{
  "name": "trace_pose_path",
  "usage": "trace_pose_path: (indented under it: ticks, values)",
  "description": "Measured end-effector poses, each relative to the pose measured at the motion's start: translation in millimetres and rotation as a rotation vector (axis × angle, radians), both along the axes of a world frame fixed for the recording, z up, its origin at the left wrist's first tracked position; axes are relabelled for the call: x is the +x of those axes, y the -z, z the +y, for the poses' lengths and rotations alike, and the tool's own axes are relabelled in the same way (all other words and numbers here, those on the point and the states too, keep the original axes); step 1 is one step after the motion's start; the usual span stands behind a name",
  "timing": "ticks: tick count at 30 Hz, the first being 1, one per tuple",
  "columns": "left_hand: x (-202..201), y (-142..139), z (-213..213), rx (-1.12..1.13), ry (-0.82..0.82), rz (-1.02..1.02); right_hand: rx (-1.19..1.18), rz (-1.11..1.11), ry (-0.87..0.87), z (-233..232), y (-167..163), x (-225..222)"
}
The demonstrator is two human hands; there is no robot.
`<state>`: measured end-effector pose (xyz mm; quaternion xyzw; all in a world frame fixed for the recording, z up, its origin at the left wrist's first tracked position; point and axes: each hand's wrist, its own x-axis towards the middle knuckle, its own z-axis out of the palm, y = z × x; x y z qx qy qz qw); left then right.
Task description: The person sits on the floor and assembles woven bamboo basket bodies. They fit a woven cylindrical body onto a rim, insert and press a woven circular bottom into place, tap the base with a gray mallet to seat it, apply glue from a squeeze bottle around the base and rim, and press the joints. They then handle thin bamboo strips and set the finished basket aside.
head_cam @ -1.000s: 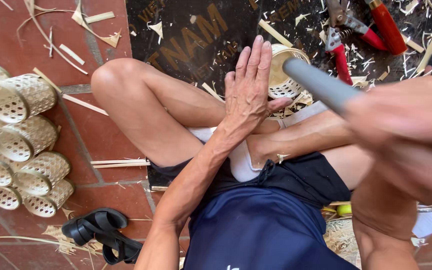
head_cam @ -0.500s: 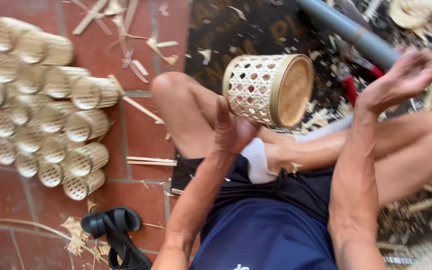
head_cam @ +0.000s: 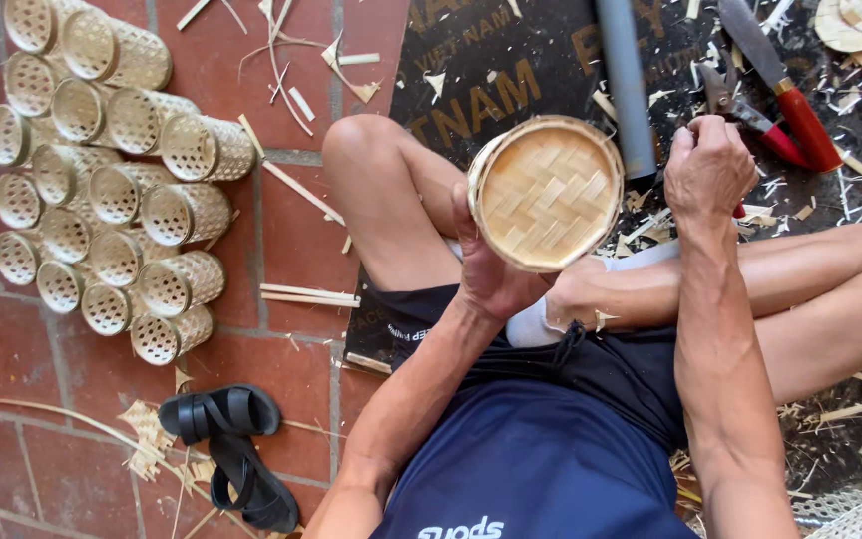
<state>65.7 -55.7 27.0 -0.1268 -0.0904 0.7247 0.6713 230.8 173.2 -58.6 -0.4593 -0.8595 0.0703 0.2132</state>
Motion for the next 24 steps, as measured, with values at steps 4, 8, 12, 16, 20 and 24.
trace_pose_path:
  ticks: [4, 8, 12, 16, 20, 24]
  values:
    - [2.5, 2.9, -2.7, -0.069, -0.002, 0.107, -0.321, 0.466, -0.093, -36.1, -68.3, -4.2]
    - [6.0, 9.7, -1.5, -0.12, 0.01, 0.158, -0.351, 0.669, -0.218, -94.9, -148.4, 6.3]
    - [15.1, 15.3, 2.0, -0.102, 0.063, 0.074, -0.224, 0.744, -0.422, -121.7, -188.5, 12.1]
    - [20.4, 7.3, 6.5, -0.16, 0.037, 0.125, -0.581, 0.856, -0.385, -125.7, -198.5, 13.4]
    - [8.0, -5.2, 0.9, -0.145, -0.11, 0.421, -1.071, 0.925, -0.101, -131.5, -199.9, 9.8]
    - [-0.8, -11.6, -9.9, -0.078, -0.118, 0.602, -1.059, 0.904, -0.048, -129.8, -204.2, 3.7]
